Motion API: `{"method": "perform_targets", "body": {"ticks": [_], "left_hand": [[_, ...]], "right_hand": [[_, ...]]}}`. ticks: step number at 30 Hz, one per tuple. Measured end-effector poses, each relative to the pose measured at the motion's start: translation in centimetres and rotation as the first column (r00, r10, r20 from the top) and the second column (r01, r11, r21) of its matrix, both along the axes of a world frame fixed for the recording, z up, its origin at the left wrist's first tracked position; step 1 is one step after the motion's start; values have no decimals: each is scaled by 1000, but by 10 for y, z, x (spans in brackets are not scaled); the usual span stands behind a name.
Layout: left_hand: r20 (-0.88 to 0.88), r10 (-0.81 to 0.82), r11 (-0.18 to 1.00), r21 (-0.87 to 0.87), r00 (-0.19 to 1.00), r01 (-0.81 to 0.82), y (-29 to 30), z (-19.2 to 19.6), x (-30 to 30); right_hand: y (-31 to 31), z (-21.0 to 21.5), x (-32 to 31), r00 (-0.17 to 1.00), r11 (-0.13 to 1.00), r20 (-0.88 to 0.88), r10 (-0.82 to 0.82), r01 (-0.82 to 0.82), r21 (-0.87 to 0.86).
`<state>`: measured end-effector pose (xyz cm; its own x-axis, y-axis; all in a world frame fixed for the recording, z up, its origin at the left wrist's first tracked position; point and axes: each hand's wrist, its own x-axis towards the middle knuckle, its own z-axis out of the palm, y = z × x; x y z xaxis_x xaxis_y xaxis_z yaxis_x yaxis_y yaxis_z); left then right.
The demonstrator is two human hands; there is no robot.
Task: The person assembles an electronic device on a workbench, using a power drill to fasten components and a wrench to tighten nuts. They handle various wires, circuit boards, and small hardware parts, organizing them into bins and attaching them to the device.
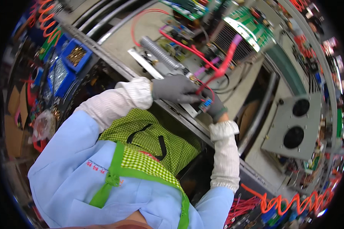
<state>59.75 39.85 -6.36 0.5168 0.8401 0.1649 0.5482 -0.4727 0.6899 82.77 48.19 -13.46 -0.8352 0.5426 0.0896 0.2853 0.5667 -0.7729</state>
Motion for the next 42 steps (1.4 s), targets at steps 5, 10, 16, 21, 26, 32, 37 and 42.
{"method": "perform_targets", "body": {"ticks": [5,10,16,21,26,32,37,42], "left_hand": [[106,-51,999,11,993,50,-2,1,-1],[60,-62,998,13,996,61,8,-16,5],[103,-48,999,22,994,46,2,-12,6],[-12,58,995,81,998,-57,0,-8,13],[-20,121,992,41,992,-120,-19,9,4],[40,250,915,318,967,-250,-83,22,-52],[-389,843,534,688,371,-492,-188,28,-262],[-214,927,-114,622,-308,-775,-334,26,-420]], "right_hand": [[-2,3,18,997,875,-57,-57,22,-483],[-10,8,24,993,903,-6,-114,101,-418],[2,22,11,993,920,21,-115,115,-375],[0,26,-3,991,927,31,-132,134,-350],[-11,23,-4,988,924,35,-153,156,-349],[-13,22,-7,986,928,26,-162,162,-335],[-17,22,-1,983,927,17,-181,176,-330],[-22,23,-2,978,928,15,-206,200,-315]]}}
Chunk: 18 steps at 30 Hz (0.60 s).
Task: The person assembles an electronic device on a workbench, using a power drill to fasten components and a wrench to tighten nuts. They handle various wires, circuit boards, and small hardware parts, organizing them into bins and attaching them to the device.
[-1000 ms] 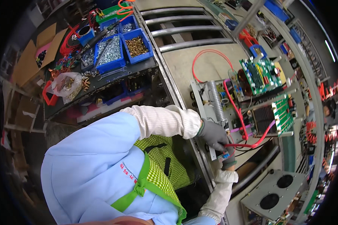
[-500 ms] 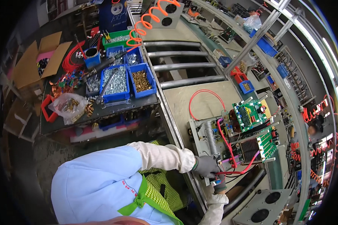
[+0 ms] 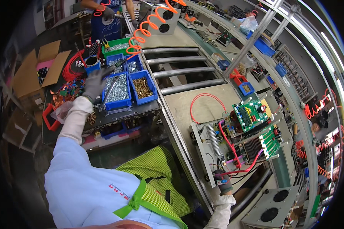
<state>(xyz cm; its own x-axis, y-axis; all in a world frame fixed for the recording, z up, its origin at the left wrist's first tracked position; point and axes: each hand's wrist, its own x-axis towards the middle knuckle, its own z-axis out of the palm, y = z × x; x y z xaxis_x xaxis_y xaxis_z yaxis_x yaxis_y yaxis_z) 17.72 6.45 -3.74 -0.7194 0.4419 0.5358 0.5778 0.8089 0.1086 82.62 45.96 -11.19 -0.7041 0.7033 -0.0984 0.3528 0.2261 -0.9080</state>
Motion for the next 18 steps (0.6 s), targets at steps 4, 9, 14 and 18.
{"method": "perform_targets", "body": {"ticks": [4,9,14,18], "left_hand": [[352,266,941,-296,897,-163,-42,-17,-40],[268,297,941,-245,917,-233,-33,-31,-61],[145,287,949,-180,947,-260,-35,-12,-47],[-56,48,999,-1,997,-48,-7,42,-17]], "right_hand": [[-4,-2,-2,1000,1000,1,-4,4,11],[-9,-1,3,1000,999,-20,-11,12,48],[-2,-12,8,998,998,23,-57,57,-4],[22,-40,63,989,952,88,-117,86,295]]}}
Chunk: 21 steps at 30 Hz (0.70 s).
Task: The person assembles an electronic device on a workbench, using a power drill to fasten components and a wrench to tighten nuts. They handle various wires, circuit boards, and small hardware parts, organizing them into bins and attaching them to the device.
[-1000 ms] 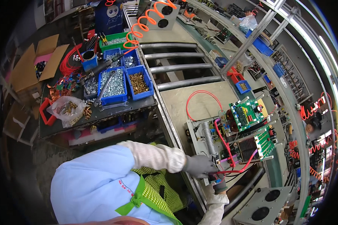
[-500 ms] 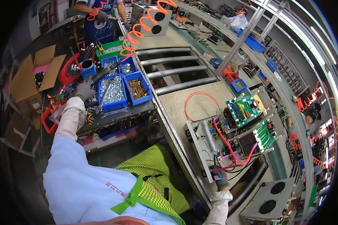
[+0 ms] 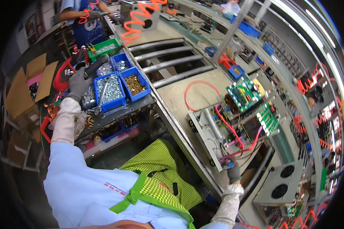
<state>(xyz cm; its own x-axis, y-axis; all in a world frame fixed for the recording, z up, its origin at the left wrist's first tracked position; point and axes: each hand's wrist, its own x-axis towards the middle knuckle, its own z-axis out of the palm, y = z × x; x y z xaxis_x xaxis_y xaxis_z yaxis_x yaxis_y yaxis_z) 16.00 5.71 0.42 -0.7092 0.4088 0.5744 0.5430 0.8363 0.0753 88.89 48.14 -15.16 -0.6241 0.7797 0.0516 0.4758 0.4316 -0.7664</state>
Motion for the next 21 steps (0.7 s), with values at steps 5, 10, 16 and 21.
{"method": "perform_targets", "body": {"ticks": [5,10,16,21], "left_hand": [[-146,-494,857,81,857,508,48,87,95],[48,-892,451,41,449,892,113,115,234],[471,-861,-193,42,-190,980,213,86,391],[575,-690,-259,372,-440,891,237,50,451]], "right_hand": [[-73,163,26,867,892,426,-259,46,450],[-225,322,-132,941,687,291,173,-327,649],[-203,278,-133,662,777,738,-129,-395,490],[-182,280,-62,649,963,758,65,-241,123]]}}
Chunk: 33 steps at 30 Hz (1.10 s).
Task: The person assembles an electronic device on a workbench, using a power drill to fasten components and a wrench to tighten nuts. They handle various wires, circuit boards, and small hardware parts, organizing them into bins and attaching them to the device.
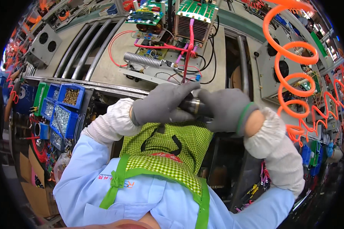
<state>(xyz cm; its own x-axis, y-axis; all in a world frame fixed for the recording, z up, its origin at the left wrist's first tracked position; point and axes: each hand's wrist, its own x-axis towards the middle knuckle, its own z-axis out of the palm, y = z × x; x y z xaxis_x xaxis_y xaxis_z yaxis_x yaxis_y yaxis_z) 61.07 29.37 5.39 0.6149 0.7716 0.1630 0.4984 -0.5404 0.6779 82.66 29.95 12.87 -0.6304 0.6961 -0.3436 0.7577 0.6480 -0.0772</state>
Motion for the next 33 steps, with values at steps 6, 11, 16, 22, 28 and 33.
{"method": "perform_targets", "body": {"ticks": [6,11,16,22,28,33], "left_hand": [[26,240,903,362,970,-233,56,-104,-15],[-36,342,934,126,939,-335,87,-120,18],[0,255,952,-172,967,-251,111,-121,30],[88,231,973,-41,969,-228,109,-124,27],[65,234,972,-10,970,-234,109,-128,26],[64,253,967,11,965,-254,111,-132,27]], "right_hand": [[43,-14,90,874,921,307,-376,318,223],[83,-64,97,882,879,123,-455,423,219],[109,-103,87,906,899,-9,-423,421,119],[124,-124,67,940,935,-50,-336,340,101],[140,-146,57,972,973,-85,-217,223,56],[153,-155,56,990,992,-91,-105,111,66]]}}
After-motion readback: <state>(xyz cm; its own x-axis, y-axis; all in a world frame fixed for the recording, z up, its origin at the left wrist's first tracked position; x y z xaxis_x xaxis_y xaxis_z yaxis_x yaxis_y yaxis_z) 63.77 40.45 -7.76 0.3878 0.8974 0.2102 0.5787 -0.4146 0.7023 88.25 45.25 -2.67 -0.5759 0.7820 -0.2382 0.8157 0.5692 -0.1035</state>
